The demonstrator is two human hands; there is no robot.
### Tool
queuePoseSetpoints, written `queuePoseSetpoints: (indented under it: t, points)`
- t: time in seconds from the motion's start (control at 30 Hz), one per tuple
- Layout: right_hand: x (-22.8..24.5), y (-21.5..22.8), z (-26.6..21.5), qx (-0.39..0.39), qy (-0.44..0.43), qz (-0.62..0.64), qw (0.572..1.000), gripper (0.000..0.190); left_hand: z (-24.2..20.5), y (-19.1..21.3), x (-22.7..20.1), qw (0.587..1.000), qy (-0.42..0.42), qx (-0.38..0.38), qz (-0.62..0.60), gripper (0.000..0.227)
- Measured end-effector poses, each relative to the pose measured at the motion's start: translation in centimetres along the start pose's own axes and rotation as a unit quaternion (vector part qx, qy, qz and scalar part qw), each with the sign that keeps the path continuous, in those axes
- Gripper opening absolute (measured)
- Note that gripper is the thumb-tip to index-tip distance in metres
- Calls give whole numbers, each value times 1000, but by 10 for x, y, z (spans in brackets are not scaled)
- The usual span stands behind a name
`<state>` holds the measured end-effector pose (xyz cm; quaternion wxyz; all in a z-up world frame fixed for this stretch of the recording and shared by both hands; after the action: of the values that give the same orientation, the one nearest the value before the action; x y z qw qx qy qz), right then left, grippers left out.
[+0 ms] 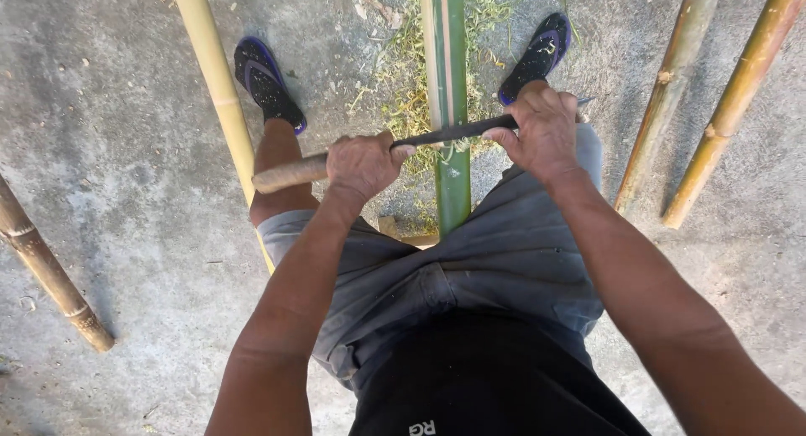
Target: Using a large knife to shave the outer layer off a bamboo pole to smooth it.
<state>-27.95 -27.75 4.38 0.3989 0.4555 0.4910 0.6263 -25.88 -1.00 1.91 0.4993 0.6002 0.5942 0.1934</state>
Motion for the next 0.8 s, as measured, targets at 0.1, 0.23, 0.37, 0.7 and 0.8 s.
queuePoseSetpoints:
  t: [0.1,0.23,0.37,0.7,0.8]
  points:
    - [2,6,3,25,-9,55,998,61,5,11,1,1000,8,-2,-25,65]
    - [-4,8,25,45,8,47,998,61,18,4,9,999,13,34,-39,64]
    - [-21,8,78,64,25,20,997,62,56,8,21,999,-14,-16,-32,74]
    - [-105,-19,252,114,-62,-64,989,51,223,83,66,989,-32,-141,3,83]
    - [-128,-34,254,121,-64,-64,988,51,241,124,60,945,-95,-312,-31,67]
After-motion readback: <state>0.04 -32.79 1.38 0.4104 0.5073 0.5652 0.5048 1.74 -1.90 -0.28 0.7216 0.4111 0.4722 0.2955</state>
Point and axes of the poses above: each hand's wrist, its own z-axis towards the middle knuckle, its own y-axis out of the back of the hand, x = y × z, the point moved 8 cm from there along z, towards the middle knuckle, and after that the axes turned 4 degrees about -x, right-handed, at the moved point
